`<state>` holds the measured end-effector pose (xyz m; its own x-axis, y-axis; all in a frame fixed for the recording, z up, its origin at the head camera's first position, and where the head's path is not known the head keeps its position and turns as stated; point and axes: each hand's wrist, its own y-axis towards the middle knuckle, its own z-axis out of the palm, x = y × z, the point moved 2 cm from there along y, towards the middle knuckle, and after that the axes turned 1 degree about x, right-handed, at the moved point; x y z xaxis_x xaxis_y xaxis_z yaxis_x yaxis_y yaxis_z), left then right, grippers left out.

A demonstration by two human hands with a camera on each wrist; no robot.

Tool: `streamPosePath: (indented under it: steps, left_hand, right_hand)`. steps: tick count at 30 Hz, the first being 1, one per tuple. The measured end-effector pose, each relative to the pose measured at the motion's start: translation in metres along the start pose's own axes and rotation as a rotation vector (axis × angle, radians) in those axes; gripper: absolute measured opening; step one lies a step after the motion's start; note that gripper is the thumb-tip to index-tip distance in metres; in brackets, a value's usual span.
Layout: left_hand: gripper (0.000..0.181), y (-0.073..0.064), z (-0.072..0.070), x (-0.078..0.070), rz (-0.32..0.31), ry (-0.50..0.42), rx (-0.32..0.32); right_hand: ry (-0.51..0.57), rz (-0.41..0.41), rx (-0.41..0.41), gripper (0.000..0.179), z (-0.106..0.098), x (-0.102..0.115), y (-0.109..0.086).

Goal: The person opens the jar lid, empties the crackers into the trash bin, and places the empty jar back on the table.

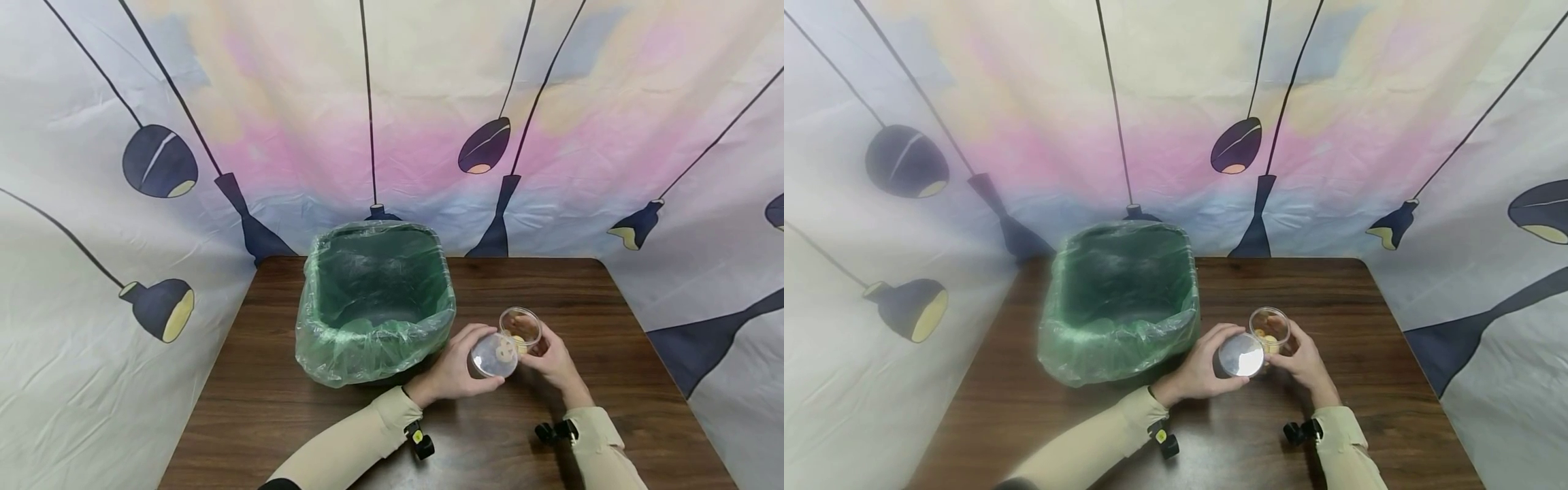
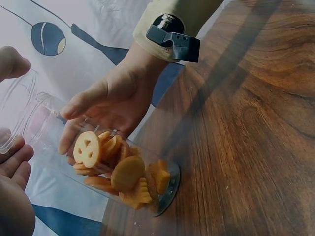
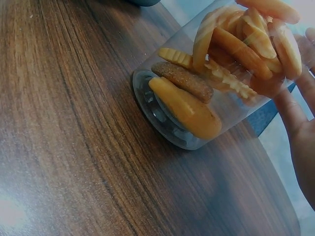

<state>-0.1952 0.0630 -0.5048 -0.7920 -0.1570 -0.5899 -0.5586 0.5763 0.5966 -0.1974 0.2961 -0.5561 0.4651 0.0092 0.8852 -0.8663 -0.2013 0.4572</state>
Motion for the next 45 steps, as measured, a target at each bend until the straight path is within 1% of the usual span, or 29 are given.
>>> streamPosePath:
  steps: [3, 9, 12, 14, 17, 23, 26, 30, 37, 40, 45]
  left_hand:
    - [0.076, -0.001, 0.000, 0.001, 0.001, -0.002, 0.002]
    - [0.076, -0.005, 0.001, 0.006, 0.010, 0.012, 0.008]
    - [0.076, -0.007, 0.001, 0.009, 0.004, 0.017, 0.020]
    - [0.075, -0.009, 0.001, 0.011, -0.004, 0.023, 0.033]
    - [0.075, -0.011, 0.000, 0.010, -0.022, 0.004, 0.060]
    - [0.075, -0.015, 0.001, 0.012, -0.068, -0.017, 0.085]
    - [0.074, -0.016, 0.003, 0.013, -0.072, -0.013, 0.085]
    - [0.074, -0.018, 0.003, 0.013, -0.065, -0.002, 0.083]
    - [0.073, -0.019, 0.003, 0.012, -0.061, -0.010, 0.082]
    - [0.073, -0.020, 0.003, 0.013, -0.057, 0.007, 0.083]
    - [0.074, -0.024, 0.005, 0.014, -0.084, 0.028, 0.100]
  right_hand:
    - [-0.018, 0.013, -0.007, 0.069, 0.000, 0.001, 0.000]
    - [-0.078, 0.069, -0.038, 0.069, -0.001, 0.001, 0.000]
    - [-0.083, 0.076, -0.035, 0.069, -0.001, 0.002, 0.000]
    - [-0.086, 0.071, -0.030, 0.069, -0.001, 0.002, -0.001]
    - [-0.093, 0.063, -0.024, 0.068, -0.001, 0.002, -0.001]
    - [-0.157, 0.093, -0.042, 0.067, -0.002, 0.003, -0.002]
    - [-0.145, 0.084, -0.039, 0.067, -0.002, 0.002, -0.002]
    - [-0.096, 0.063, -0.027, 0.067, -0.001, 0.003, -0.001]
    - [-0.098, 0.048, -0.008, 0.067, 0.001, 0.005, -0.001]
    - [-0.090, 0.048, -0.016, 0.067, 0.000, 0.004, 0.000]
    - [-0.087, 0.055, -0.026, 0.066, -0.001, 0.001, -0.001]
